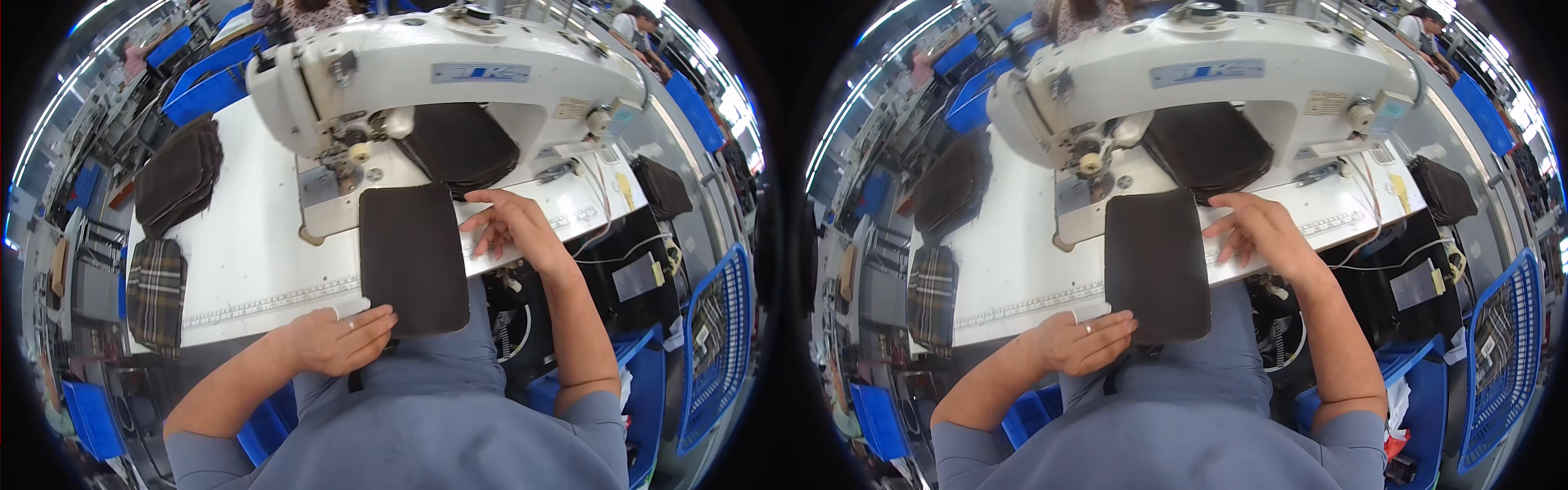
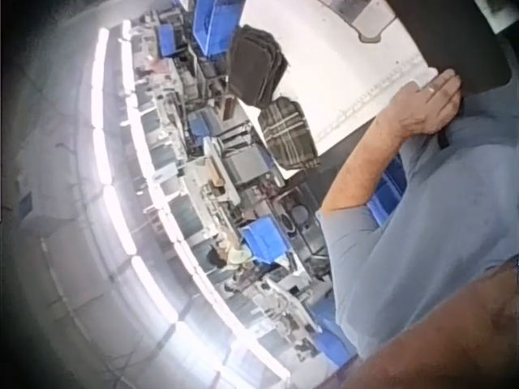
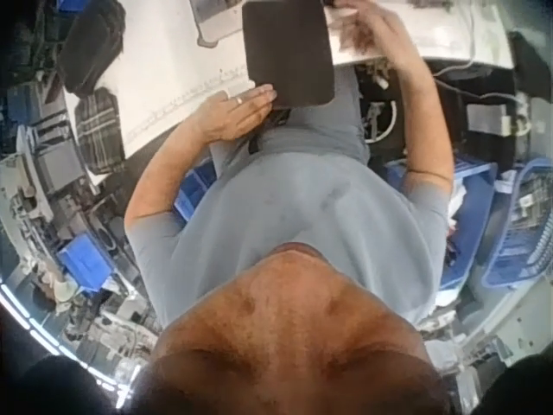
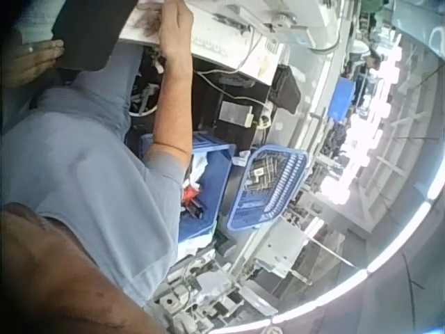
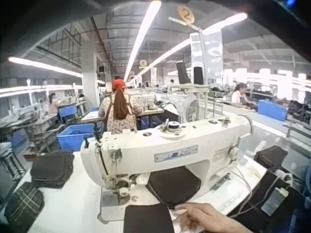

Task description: Sewing pieces of leather together using an industrial sewing machine.

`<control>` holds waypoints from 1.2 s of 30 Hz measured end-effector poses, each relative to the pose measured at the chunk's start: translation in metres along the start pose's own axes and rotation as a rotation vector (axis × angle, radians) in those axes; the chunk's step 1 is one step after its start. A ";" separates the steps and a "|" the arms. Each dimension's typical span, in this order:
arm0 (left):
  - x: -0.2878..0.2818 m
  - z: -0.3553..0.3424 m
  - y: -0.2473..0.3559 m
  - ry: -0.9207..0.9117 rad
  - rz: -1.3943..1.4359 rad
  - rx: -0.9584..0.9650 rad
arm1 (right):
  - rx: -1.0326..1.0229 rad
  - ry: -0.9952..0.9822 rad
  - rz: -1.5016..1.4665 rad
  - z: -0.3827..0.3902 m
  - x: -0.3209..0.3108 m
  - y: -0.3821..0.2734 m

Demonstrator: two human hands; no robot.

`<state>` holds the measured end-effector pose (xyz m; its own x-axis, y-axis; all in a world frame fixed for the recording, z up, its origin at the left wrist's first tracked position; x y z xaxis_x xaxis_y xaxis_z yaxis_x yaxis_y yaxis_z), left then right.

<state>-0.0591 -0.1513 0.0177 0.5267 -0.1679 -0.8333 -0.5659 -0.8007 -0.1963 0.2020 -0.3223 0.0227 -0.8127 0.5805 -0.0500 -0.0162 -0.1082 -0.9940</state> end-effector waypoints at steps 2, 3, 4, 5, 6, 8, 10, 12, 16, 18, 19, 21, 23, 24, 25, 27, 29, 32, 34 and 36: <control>-0.004 0.023 0.010 -0.073 -0.008 -0.001 | -0.132 -0.007 0.313 -0.012 0.023 -0.002; -0.008 0.029 0.013 -0.080 -0.016 -0.024 | -0.133 -0.032 0.312 -0.019 0.036 -0.003; -0.012 0.035 0.015 -0.068 -0.016 -0.056 | -0.183 -0.019 0.474 -0.026 0.049 -0.008; -0.016 0.041 0.017 -0.055 -0.017 -0.091 | -0.239 -0.008 0.635 -0.034 0.060 -0.012; -0.019 0.047 0.020 -0.062 -0.034 -0.124 | -0.277 -0.007 0.608 -0.045 0.071 -0.008; -0.028 0.054 0.023 -0.008 -0.029 -0.175 | -0.285 -0.062 0.568 -0.060 0.079 0.001; -0.032 0.062 0.022 0.036 -0.056 -0.235 | -0.192 -0.086 0.400 -0.074 0.086 0.005; -0.055 0.073 0.016 0.082 -0.096 -0.317 | -0.111 -0.119 0.271 -0.077 0.091 0.006; -0.101 0.121 -0.017 0.029 -0.465 -0.728 | -0.091 -0.082 0.288 -0.074 0.087 0.010; -0.129 0.164 -0.033 0.077 -0.413 -1.089 | -0.096 -0.075 0.148 -0.078 0.084 0.017; -0.143 0.185 -0.039 0.085 -0.400 -1.261 | -0.097 -0.088 0.147 -0.078 0.085 0.017; -0.169 0.212 -0.038 -0.060 -0.437 -1.458 | -0.115 -0.086 0.142 -0.079 0.085 0.017; -0.189 0.215 -0.032 -0.163 -0.403 -1.499 | -0.098 -0.100 0.099 -0.081 0.085 0.021; -0.196 0.222 -0.027 -0.166 -0.410 -1.510 | -0.103 -0.101 0.113 -0.081 0.086 0.021; -0.201 0.224 -0.024 -0.201 -0.469 -1.391 | -0.107 -0.102 0.126 -0.080 0.086 0.020; -0.206 0.224 -0.017 -0.240 -0.527 -1.277 | -0.103 -0.103 0.134 -0.077 0.083 0.020; -0.206 0.231 -0.014 -0.278 -0.415 -1.421 | -0.100 -0.098 0.142 -0.075 0.085 0.019; -0.208 0.257 -0.010 -0.216 -0.301 -1.495 | -0.122 -0.112 0.178 -0.073 0.086 0.015; -0.207 0.264 -0.012 -0.208 -0.284 -1.475 | -0.091 -0.127 0.168 -0.075 0.086 0.017; -0.208 0.267 -0.016 -0.202 -0.267 -1.449 | -0.101 -0.127 0.166 -0.073 0.086 0.017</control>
<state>-0.3287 0.0504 0.0558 0.3476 0.0564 -0.9359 0.7030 -0.6762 0.2203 0.1745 -0.2152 -0.0053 -0.8661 0.4547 -0.2074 0.1770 -0.1090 -0.9782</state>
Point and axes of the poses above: each hand's wrist, its own z-axis away from the middle knuckle, its own x-axis out of the palm, y = z × x, the point moved 4 cm from there along -z, towards the middle knuckle, and after that the axes turned 1 degree about -x, right-handed, at the moved point
